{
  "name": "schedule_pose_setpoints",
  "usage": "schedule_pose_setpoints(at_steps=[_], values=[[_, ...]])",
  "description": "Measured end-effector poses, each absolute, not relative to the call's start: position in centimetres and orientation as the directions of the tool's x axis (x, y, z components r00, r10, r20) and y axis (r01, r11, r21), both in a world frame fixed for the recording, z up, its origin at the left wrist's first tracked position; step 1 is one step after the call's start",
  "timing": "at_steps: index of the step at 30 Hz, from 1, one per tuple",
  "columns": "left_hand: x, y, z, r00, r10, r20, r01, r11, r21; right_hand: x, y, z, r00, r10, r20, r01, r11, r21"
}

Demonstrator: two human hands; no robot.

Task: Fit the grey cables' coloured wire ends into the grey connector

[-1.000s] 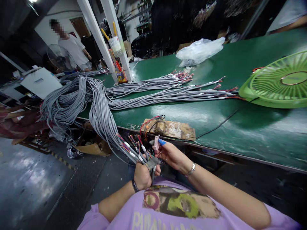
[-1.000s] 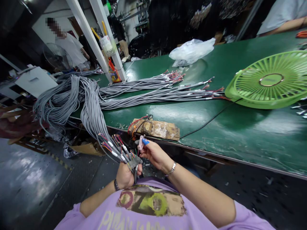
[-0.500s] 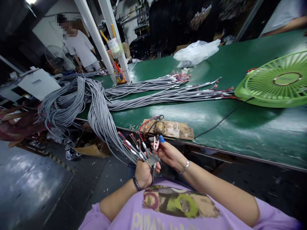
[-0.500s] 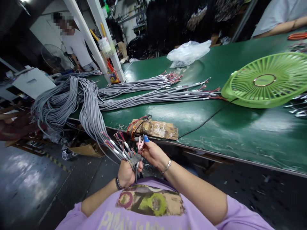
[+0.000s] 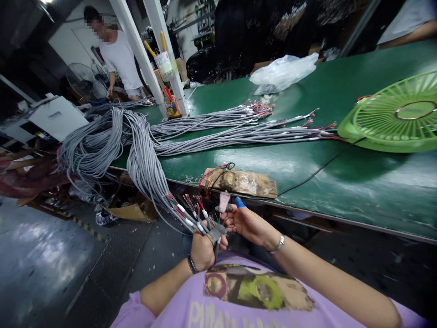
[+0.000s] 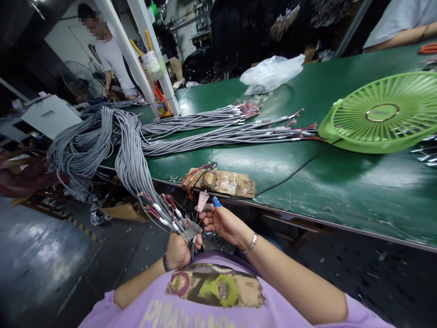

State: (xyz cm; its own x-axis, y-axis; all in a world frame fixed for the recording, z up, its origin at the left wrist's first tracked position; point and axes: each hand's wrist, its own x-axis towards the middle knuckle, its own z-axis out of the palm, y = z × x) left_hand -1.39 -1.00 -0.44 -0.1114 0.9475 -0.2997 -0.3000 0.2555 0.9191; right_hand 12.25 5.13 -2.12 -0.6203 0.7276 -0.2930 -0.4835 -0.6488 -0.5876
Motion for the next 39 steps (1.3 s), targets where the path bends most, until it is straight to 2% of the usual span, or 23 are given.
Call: schedule_pose_setpoints(at_steps=[6, 13, 15, 21, 26, 33, 35, 39], values=[[-1.5, -1.2, -0.5, -0.095, 0.955, -0.281, -0.321, 0.237, 0.917, 12.9, 5.7, -2.2, -0.624, 0.716, -0.312, -0.484, -0.668, -0.566], [-1.5, -0.4, -0.1, -0.068, 0.958, -0.279, -0.388, 0.233, 0.892, 10.9, 6.7, -1.0, -0.499, 0.829, -0.251, -0.467, -0.502, -0.728], [-1.6, -0.1, -0.1, -0.064, 0.957, -0.283, -0.388, 0.237, 0.891, 10.6, 6.7, -1.1, -0.449, 0.86, -0.241, -0.489, -0.462, -0.74], [-1.4, 0.4, -0.3, -0.06, 0.942, -0.33, -0.39, 0.282, 0.877, 10.2, 6.7, -1.6, -0.455, 0.832, -0.318, -0.578, -0.547, -0.605], [-1.1, 0.8, -0.8, -0.057, 0.946, -0.319, -0.356, 0.28, 0.892, 9.8, 6.9, -1.6, -0.405, 0.844, -0.351, -0.607, -0.536, -0.587], [-1.6, -0.1, -1.2, -0.074, 0.952, -0.297, -0.353, 0.253, 0.901, 11.5, 5.3, -1.6, -0.584, 0.745, -0.323, -0.431, -0.622, -0.654], [-1.9, -0.6, -1.5, -0.072, 0.954, -0.29, -0.33, 0.252, 0.91, 12.0, 4.5, -1.5, -0.595, 0.748, -0.296, -0.369, -0.581, -0.726], [-2.2, -1.2, -1.8, -0.02, 0.965, -0.261, -0.227, 0.249, 0.941, 12.4, 3.4, -1.0, -0.533, 0.812, -0.237, -0.202, -0.394, -0.896]])
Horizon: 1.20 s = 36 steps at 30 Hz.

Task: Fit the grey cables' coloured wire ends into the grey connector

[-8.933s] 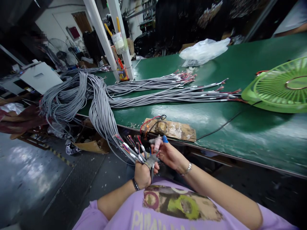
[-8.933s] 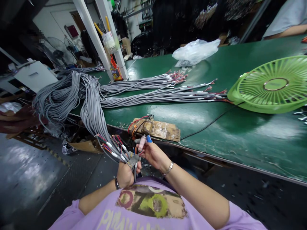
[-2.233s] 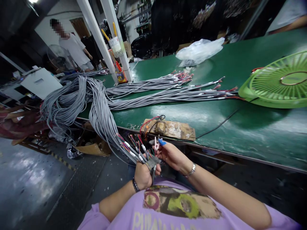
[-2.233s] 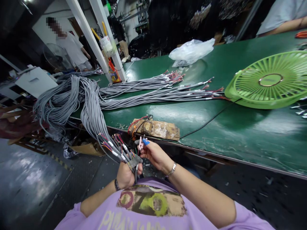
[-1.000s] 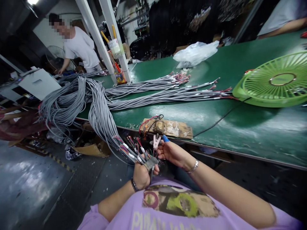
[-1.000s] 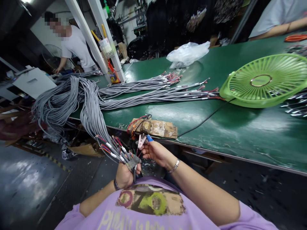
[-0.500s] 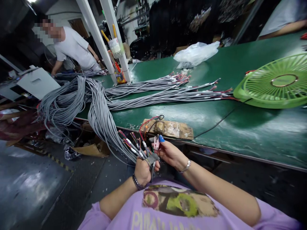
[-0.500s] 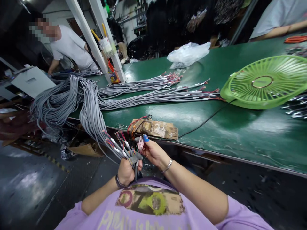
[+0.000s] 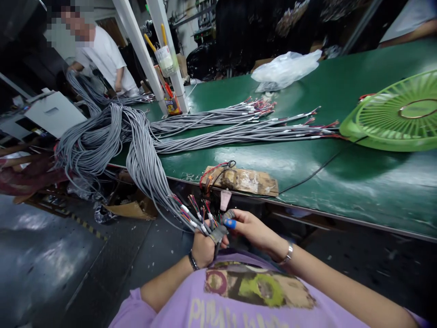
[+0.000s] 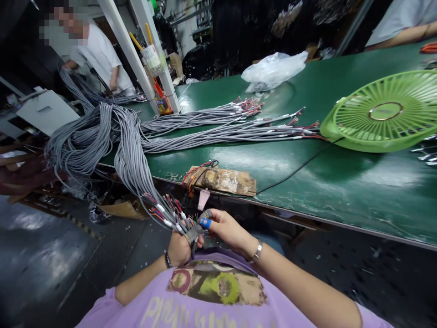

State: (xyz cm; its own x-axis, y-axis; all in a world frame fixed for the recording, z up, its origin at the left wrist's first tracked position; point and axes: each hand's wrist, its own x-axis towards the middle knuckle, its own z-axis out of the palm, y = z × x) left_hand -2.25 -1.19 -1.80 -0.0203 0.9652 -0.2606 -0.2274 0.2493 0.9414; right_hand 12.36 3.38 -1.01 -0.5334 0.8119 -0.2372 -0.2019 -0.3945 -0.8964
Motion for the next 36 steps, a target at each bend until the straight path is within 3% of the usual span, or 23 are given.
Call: schedule_pose_setpoints(at_steps=[5, 13, 20, 28, 36], values=[[-2.5, -1.2, -1.7, 0.201, 0.925, -0.322, -0.123, 0.35, 0.929, 12.3, 3.1, -0.6, -0.576, 0.805, -0.142, -0.121, -0.256, -0.959], [-2.4, -1.3, -1.6, -0.012, 0.958, -0.285, -0.235, 0.275, 0.932, 12.6, 3.3, -0.7, -0.581, 0.791, -0.192, -0.102, -0.305, -0.947], [-2.3, -1.3, -1.9, -0.003, 0.956, -0.293, -0.246, 0.283, 0.927, 11.6, 3.1, -0.1, -0.555, 0.807, -0.203, -0.063, -0.284, -0.957], [-2.3, -1.1, -1.7, -0.061, 0.956, -0.287, -0.258, 0.263, 0.93, 11.4, 2.6, -0.3, -0.532, 0.829, -0.174, -0.2, -0.323, -0.925], [-2.2, -1.1, -1.9, -0.042, 0.954, -0.297, -0.244, 0.279, 0.929, 11.1, 3.1, -0.6, -0.581, 0.796, -0.171, -0.177, -0.328, -0.928]])
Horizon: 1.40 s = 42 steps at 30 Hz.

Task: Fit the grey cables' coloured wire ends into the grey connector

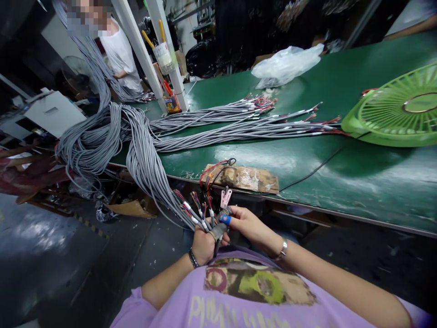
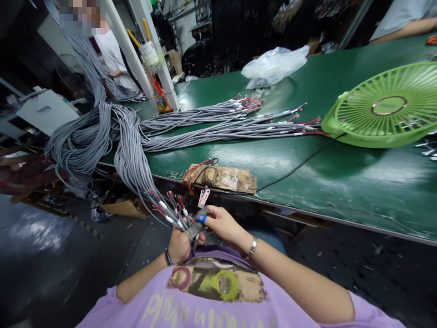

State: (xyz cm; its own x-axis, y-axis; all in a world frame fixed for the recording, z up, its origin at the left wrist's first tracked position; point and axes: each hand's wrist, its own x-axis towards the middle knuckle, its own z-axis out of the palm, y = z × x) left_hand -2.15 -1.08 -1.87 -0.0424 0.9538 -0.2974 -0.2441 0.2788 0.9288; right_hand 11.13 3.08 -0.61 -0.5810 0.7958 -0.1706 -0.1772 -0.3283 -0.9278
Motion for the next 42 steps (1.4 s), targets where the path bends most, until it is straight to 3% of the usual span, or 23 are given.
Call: schedule_pose_setpoints(at_steps=[7, 17, 24, 33, 42], values=[[-2.1, -0.9, -2.0, -0.096, 0.954, -0.285, -0.233, 0.257, 0.938, 10.8, 2.6, -0.8, -0.575, 0.802, -0.164, -0.32, -0.404, -0.857], [-2.3, -0.7, -0.5, -0.069, 0.943, -0.326, -0.362, 0.281, 0.889, 12.4, 6.0, -2.5, -0.501, 0.784, -0.368, -0.462, -0.601, -0.653], [-1.3, 0.8, -0.1, -0.053, 0.945, -0.323, -0.357, 0.284, 0.89, 10.9, 6.8, -1.1, -0.46, 0.836, -0.299, -0.527, -0.528, -0.666], [-0.8, 1.1, -1.2, -0.029, 0.933, -0.359, -0.369, 0.324, 0.871, 10.2, 6.7, -0.8, -0.319, 0.923, -0.216, -0.483, -0.354, -0.801], [-1.3, -0.1, -0.5, -0.022, 0.939, -0.342, -0.354, 0.313, 0.881, 11.4, 6.3, -0.9, -0.523, 0.785, -0.333, -0.477, -0.593, -0.649]])
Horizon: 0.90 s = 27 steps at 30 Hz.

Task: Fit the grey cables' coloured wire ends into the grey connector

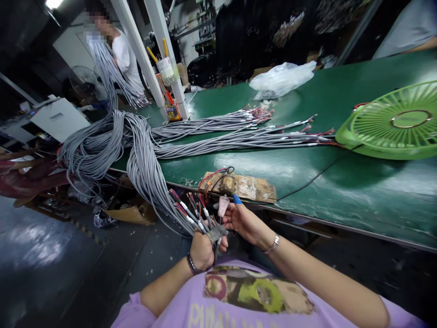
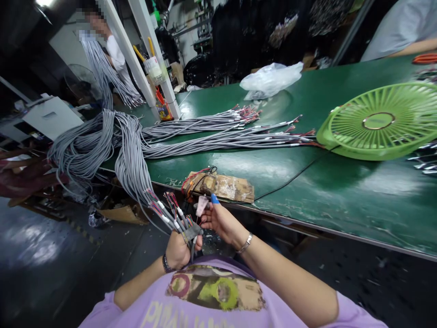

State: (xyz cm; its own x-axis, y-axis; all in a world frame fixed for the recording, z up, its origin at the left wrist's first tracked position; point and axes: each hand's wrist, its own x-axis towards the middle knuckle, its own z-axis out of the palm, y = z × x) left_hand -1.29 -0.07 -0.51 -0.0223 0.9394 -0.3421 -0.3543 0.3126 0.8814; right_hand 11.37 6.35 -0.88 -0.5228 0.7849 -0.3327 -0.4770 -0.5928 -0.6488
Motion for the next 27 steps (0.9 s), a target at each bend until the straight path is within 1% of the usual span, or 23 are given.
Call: schedule_pose_setpoints(at_steps=[2, 3, 7, 12, 14, 17, 20, 22, 24, 27], values=[[-1.4, -0.4, -0.4, -0.03, 0.946, -0.322, -0.345, 0.293, 0.892, 11.4, 6.3, -0.7, -0.534, 0.775, -0.338, -0.482, -0.607, -0.632], [-1.4, -0.6, -0.3, -0.043, 0.95, -0.309, -0.344, 0.277, 0.897, 11.3, 6.3, -0.6, -0.521, 0.786, -0.332, -0.486, -0.593, -0.642], [-1.2, -0.5, -0.2, -0.13, 0.952, -0.277, -0.371, 0.212, 0.904, 11.1, 6.2, -0.2, -0.412, 0.861, -0.299, -0.482, -0.484, -0.73], [-0.7, 0.1, -0.3, -0.166, 0.95, -0.266, -0.401, 0.182, 0.898, 10.9, 6.3, -1.1, -0.438, 0.843, -0.312, -0.521, -0.521, -0.677], [-0.6, 0.3, -0.5, -0.174, 0.948, -0.265, -0.406, 0.176, 0.897, 10.7, 6.4, -1.6, -0.433, 0.85, -0.3, -0.524, -0.508, -0.684], [-0.6, 0.4, -0.8, -0.178, 0.946, -0.269, -0.408, 0.178, 0.895, 10.3, 6.5, -2.1, -0.385, 0.887, -0.253, -0.498, -0.431, -0.753], [-0.7, 0.3, -0.9, -0.173, 0.948, -0.268, -0.406, 0.179, 0.896, 9.9, 6.4, -2.2, -0.257, 0.951, -0.173, -0.411, -0.27, -0.871], [-0.6, 0.3, -0.9, -0.168, 0.95, -0.265, -0.402, 0.179, 0.898, 9.7, 6.4, -2.2, -0.208, 0.966, -0.156, -0.383, -0.228, -0.895], [-0.6, 0.2, -0.9, -0.164, 0.95, -0.264, -0.401, 0.18, 0.898, 9.6, 6.5, -2.3, -0.229, 0.952, -0.202, -0.45, -0.287, -0.845], [-0.6, 0.2, -1.1, -0.164, 0.951, -0.263, -0.398, 0.18, 0.9, 9.3, 6.7, -2.4, -0.315, 0.905, -0.288, -0.593, -0.424, -0.685]])
